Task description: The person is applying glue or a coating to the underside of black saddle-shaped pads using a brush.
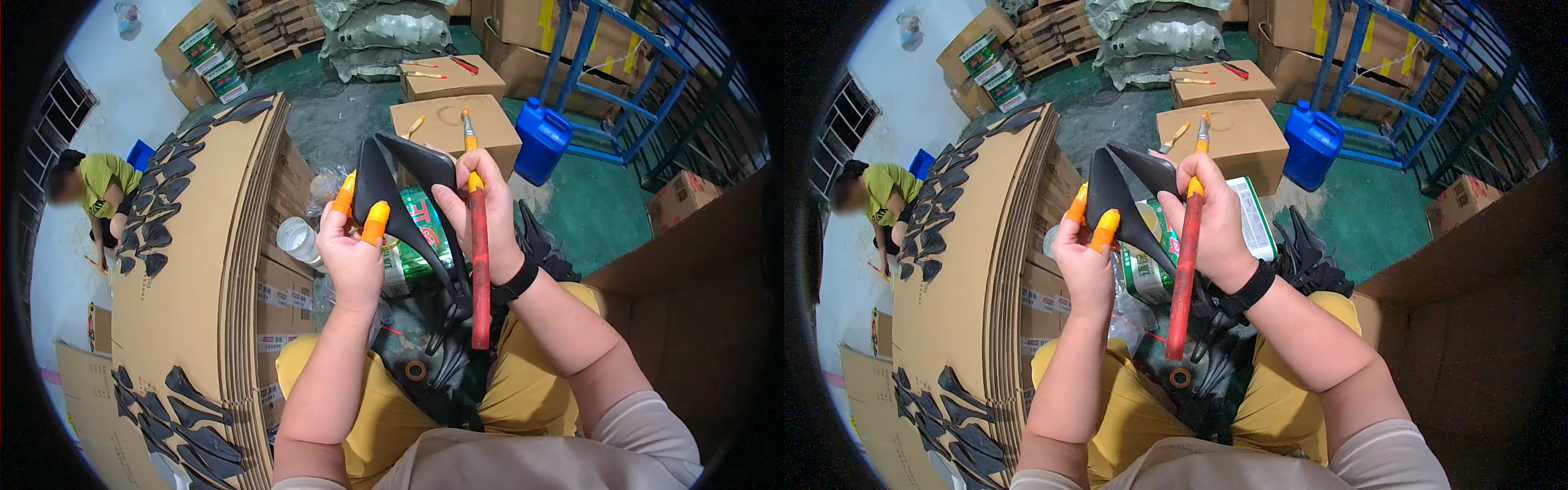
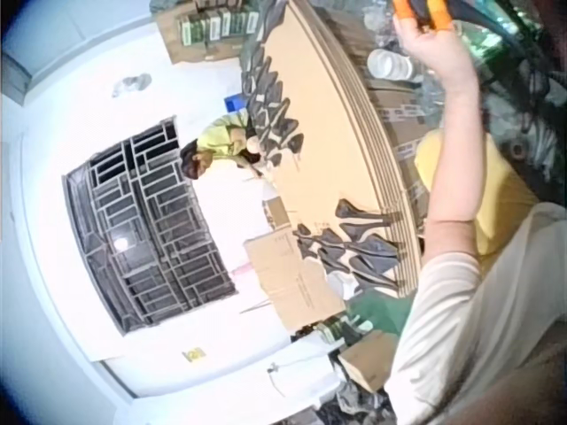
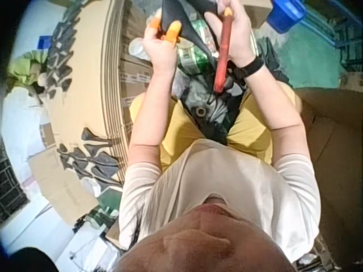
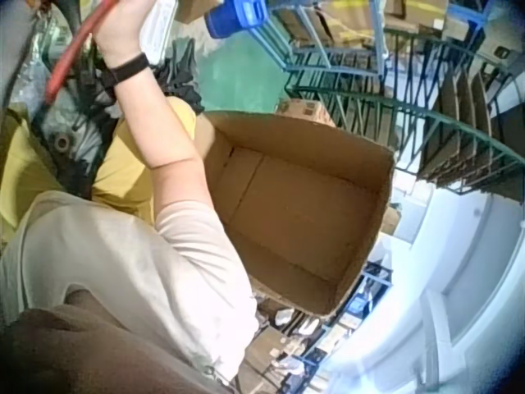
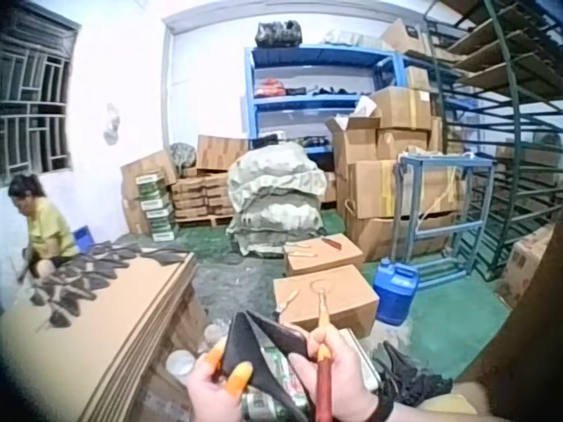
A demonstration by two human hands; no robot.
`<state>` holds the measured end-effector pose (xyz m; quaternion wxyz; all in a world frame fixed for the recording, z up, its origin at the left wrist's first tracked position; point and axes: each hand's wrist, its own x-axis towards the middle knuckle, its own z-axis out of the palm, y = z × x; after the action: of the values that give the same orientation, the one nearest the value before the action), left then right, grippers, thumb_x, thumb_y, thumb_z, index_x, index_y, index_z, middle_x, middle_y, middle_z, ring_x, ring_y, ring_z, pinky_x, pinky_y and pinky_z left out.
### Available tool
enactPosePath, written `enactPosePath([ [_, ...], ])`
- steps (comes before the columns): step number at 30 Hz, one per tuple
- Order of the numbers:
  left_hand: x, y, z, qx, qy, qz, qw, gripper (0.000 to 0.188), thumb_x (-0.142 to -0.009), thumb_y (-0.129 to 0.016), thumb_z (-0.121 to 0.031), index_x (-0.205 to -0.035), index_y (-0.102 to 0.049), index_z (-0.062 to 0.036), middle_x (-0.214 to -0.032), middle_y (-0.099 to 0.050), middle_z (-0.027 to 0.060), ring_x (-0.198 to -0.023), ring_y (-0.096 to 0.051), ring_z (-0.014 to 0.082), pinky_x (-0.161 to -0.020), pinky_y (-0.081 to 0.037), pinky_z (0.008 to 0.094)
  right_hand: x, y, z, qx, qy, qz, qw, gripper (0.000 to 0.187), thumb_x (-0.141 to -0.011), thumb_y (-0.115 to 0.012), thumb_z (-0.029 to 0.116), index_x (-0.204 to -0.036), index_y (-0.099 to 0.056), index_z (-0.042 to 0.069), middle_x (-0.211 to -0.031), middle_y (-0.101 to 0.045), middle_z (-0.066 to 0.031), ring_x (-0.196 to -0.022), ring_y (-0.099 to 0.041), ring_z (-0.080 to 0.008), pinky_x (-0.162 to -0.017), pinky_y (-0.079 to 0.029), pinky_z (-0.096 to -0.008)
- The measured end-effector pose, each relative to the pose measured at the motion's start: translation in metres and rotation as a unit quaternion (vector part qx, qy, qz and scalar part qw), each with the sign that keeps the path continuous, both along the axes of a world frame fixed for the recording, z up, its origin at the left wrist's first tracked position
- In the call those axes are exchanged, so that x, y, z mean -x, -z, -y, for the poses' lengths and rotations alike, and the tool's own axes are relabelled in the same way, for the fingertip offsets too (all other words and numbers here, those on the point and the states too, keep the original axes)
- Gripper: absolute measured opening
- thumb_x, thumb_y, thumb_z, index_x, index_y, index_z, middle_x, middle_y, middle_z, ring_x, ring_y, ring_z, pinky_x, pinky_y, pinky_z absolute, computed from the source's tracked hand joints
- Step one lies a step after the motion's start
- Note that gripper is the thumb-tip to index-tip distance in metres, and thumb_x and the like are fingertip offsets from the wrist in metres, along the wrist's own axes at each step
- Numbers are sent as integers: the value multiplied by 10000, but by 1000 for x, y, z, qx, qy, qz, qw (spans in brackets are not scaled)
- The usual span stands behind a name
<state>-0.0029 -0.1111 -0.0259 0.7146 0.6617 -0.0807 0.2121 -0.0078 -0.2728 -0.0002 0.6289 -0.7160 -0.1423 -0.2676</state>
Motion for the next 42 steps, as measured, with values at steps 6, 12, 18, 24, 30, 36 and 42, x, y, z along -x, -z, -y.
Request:
enactPosePath([
  [6, 2, -4, -1, 3, -3, -14, 1000, 441, -812, -670, 54, -1237, -559, 15, -954, -594, -1, -776, -543, 52, -643, -428, 185, -8, 8, -9, -11, -20, 64, 998, 258, -791, -648, -44, -859, -419, 53, -737, -412, -54, -680, -440, -155, -690, -425, -244],
  [12, 11, -11, 0, -53, 25, 1, 998, 387, -799, -681, 37, -1170, -570, 51, -1014, -513, 46, -869, -540, 101, -756, -457, 209, -1, 14, -14, 30, -23, 18, 999, 252, -798, -658, -23, -869, -428, 54, -750, -461, -66, -814, -571, -180, -725, -449, -262],
  [18, 16, -16, -7, -127, 83, 93, 984, 330, -894, -532, -191, -1082, -556, 78, -1023, -507, 127, -876, -544, 198, -778, -453, 275, 2, 17, -19, -45, -130, 40, 990, 400, -777, -756, 77, -924, -385, 73, -927, -501, -84, -863, -465, -156, -807, -421, -274],
  [24, 15, -20, -11, -181, 95, 102, 974, 331, -896, -513, -169, -1122, -543, 71, -1124, -514, 156, -993, -555, 233, -871, -441, 313, -1, 18, -17, -31, -60, -43, 997, 392, -771, -767, 135, -916, -406, 87, -796, -406, 7, -709, -388, -98, -643, -359, -221],
  [30, 8, -20, -10, 148, 81, -60, 984, 455, -959, -546, -173, -1363, -382, -44, -1237, -514, 69, -1131, -503, 166, -985, -386, 315, -2, 7, -15, -178, -151, -68, 970, 298, -853, -677, 77, -956, -400, 115, -799, -384, 44, -703, -372, -36, -624, -333, -182],
  [36, 9, -11, -5, 263, 192, -149, 934, 337, -946, -571, -166, -1252, -487, -51, -1196, -583, 59, -1081, -578, 157, -942, -467, 318, 4, 16, -25, -120, -235, -48, 963, 323, -834, -677, 54, -957, -381, 93, -1298, -475, -237, -1382, -308, -300, -1100, -245, -365],
  [42, 2, -16, -17, 277, 146, -93, 945, 306, -863, -669, -47, -1147, -557, -24, -1063, -641, 56, -942, -616, 132, -849, -495, 268, -6, 15, -13, -115, -236, -16, 965, 389, -810, -747, 150, -948, -385, 114, -1302, -507, -252, -1350, -362, -267, -1112, -224, -373],
])
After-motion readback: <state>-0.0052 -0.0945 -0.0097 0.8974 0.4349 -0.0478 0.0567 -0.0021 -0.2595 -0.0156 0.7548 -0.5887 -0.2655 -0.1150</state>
